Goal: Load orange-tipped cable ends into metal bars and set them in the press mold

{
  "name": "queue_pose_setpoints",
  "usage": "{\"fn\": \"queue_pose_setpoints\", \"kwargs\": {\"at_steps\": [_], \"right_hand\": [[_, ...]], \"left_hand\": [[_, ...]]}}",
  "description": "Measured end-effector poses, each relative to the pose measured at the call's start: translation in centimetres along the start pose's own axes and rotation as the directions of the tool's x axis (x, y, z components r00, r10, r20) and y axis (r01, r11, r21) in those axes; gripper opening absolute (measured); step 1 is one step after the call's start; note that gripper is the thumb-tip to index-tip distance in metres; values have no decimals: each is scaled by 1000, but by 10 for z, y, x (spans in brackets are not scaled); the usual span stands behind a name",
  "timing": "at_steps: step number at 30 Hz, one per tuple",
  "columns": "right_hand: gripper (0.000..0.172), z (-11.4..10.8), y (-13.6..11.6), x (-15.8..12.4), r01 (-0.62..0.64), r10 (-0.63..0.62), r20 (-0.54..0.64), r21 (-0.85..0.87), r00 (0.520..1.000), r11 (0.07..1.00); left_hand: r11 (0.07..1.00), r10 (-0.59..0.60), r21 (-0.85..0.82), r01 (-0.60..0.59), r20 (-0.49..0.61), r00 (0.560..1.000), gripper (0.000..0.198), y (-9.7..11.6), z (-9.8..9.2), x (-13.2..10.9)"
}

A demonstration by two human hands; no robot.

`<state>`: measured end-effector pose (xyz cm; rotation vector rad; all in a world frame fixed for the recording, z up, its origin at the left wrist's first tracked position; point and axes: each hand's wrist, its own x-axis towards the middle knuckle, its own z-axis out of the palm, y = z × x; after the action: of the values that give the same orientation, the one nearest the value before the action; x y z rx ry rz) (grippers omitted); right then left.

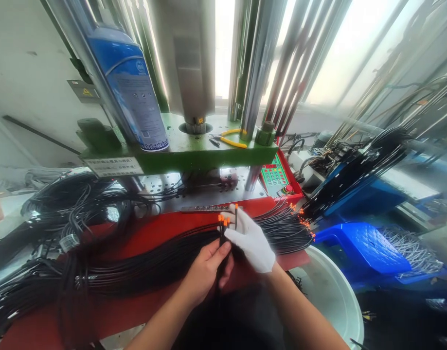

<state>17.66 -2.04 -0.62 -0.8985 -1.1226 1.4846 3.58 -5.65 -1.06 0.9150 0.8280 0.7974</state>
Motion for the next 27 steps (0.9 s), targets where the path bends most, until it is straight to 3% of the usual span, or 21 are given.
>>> {"fn": "queue_pose_setpoints", "kwargs": {"at_steps": [2,3,8,12,16,18,23,27], "right_hand": [[80,-4,-7,2,36,-36,-2,56,999,998],[78,-6,-12,3,37,-38,22,50,999,998],[50,-6,-17,-1,-41,60,255,-78,965,996],[57,-5,-10,-2,-65,79,306,-56,949,996],[59,-7,-12,1,-126,115,429,-3,896,992],[53,-5,-14,1,-127,129,433,-35,892,991],[44,2,-12,2,-40,52,291,-46,955,998],[34,4,-13,3,42,57,413,-228,909,973]], "left_hand": [[995,-86,-42,90,87,992,27,0,-1,-1],[991,-119,-52,126,125,985,27,0,-2,-2],[983,-111,-131,130,147,983,24,2,0,-2],[972,-119,-180,150,176,977,24,5,-2,-3],[962,-149,-187,200,254,956,22,6,-6,-3],[968,-146,-169,183,214,966,21,7,-7,-3],[981,-114,-147,130,109,988,28,9,-11,-4],[977,-171,-103,188,152,973,35,9,-16,-1]]}}
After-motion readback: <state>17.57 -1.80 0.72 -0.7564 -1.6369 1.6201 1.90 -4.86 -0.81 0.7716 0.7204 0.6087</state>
